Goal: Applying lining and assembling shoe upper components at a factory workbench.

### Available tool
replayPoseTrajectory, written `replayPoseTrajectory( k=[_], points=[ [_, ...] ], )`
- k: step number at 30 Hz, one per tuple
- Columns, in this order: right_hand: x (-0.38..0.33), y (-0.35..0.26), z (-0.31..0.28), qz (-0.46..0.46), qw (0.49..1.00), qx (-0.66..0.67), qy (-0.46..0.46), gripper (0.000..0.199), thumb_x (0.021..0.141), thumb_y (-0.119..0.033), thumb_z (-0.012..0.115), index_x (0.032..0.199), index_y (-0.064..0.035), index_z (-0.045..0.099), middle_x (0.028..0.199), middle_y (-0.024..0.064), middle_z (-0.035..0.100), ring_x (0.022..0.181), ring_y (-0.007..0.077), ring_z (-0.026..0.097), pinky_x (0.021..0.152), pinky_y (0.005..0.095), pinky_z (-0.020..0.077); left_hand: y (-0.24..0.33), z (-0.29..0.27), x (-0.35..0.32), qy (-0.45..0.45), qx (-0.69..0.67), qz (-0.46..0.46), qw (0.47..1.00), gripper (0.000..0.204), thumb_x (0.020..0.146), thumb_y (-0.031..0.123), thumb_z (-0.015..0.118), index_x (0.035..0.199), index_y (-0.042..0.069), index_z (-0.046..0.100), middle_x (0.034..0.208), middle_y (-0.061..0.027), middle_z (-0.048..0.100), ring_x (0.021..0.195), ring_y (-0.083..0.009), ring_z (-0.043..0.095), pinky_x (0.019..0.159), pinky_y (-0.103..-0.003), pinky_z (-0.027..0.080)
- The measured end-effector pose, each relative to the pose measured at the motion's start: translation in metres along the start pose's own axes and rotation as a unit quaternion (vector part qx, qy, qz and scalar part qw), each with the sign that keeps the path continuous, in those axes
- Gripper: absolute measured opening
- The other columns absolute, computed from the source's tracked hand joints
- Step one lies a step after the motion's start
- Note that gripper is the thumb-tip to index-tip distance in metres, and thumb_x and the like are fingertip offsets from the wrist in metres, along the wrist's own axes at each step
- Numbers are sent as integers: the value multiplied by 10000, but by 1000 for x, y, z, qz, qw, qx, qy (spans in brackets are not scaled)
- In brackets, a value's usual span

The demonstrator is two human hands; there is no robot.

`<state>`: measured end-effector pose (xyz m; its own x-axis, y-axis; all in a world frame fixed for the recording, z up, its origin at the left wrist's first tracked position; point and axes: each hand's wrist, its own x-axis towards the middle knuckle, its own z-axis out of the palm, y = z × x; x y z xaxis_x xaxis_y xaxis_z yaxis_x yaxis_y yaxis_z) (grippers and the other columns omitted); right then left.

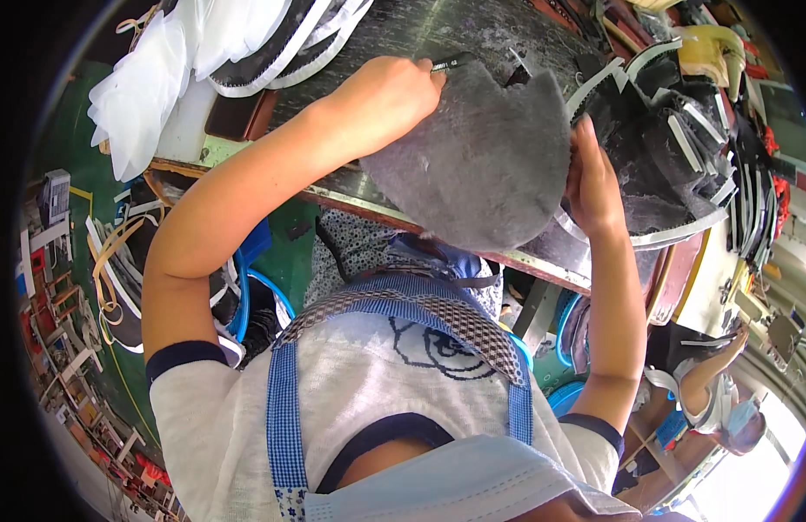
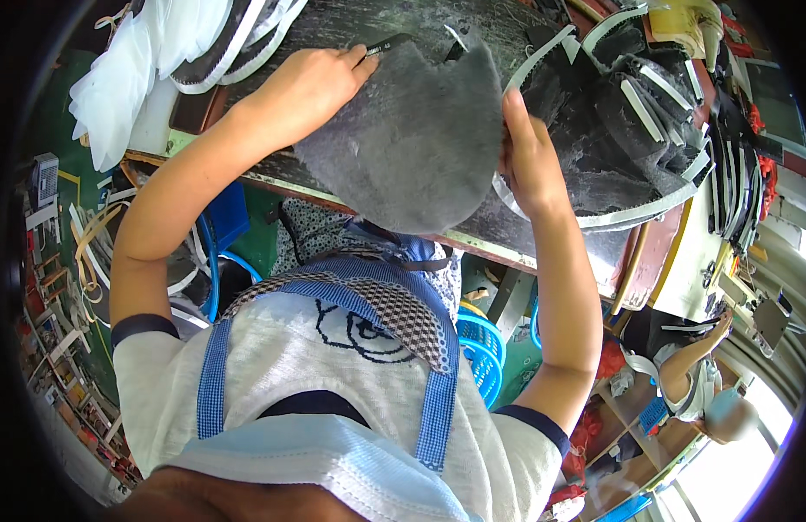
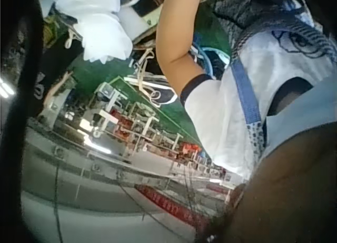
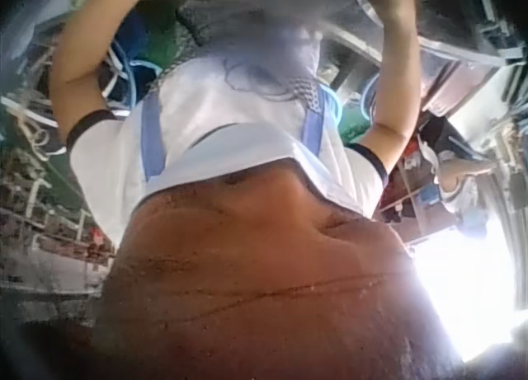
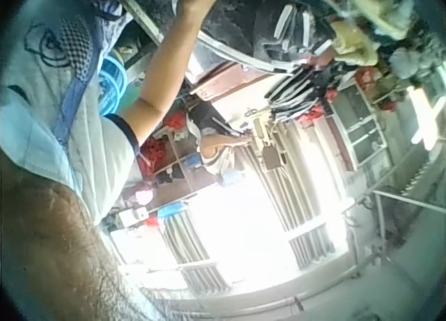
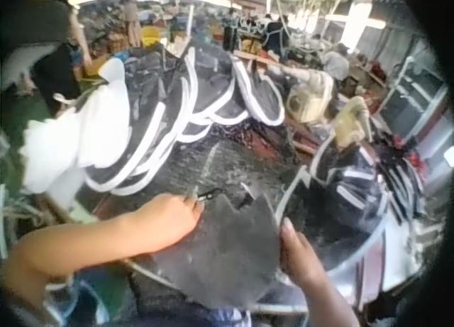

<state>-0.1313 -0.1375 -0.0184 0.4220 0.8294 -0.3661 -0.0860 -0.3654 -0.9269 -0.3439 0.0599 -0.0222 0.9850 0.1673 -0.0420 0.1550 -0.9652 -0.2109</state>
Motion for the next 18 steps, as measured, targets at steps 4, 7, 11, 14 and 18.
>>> replayPoseTrajectory(
  k=[4,7,11,14,18],
  points=[
    [-30,34,9,-43,979,-199,10,469,871,-392,715,999,32,562,671,2,534,615,78,554,575,311,494,10,-16,1,-67,-49,-22,996,524,825,213,618,1239,-102,558,1264,-297,576,979,-314,678,849,-360,549],
    [-32,28,13,-6,975,-220,26,467,808,-328,792,996,9,528,668,58,574,559,165,587,561,336,503,42,-3,-10,-42,-37,-87,995,650,918,358,578,1300,-156,472,1331,-341,495,1207,-417,521,1072,-453,388],
    [-35,-13,30,-103,791,-590,129,562,765,-323,797,1147,-11,527,897,177,678,787,377,667,683,429,530,63,18,-22,45,-30,-138,989,668,917,332,583,1349,-151,421,1378,-354,444,1283,-459,459,1104,-498,344],
    [-20,-31,51,-394,744,-532,88,627,826,-300,741,1318,-24,468,1207,188,622,1136,360,590,939,458,460,61,14,-20,67,-54,-127,988,667,908,325,582,1348,-151,423,1377,-365,437,1281,-470,458,1102,-500,347],
    [61,18,84,-433,725,-536,16,719,945,-554,438,1438,-31,418,1531,156,365,1449,297,282,1183,520,130,54,16,-21,110,-172,-140,969,664,829,269,661,1331,-113,453,1403,-303,437,1337,-430,397,1131,-518,283]
  ],
)
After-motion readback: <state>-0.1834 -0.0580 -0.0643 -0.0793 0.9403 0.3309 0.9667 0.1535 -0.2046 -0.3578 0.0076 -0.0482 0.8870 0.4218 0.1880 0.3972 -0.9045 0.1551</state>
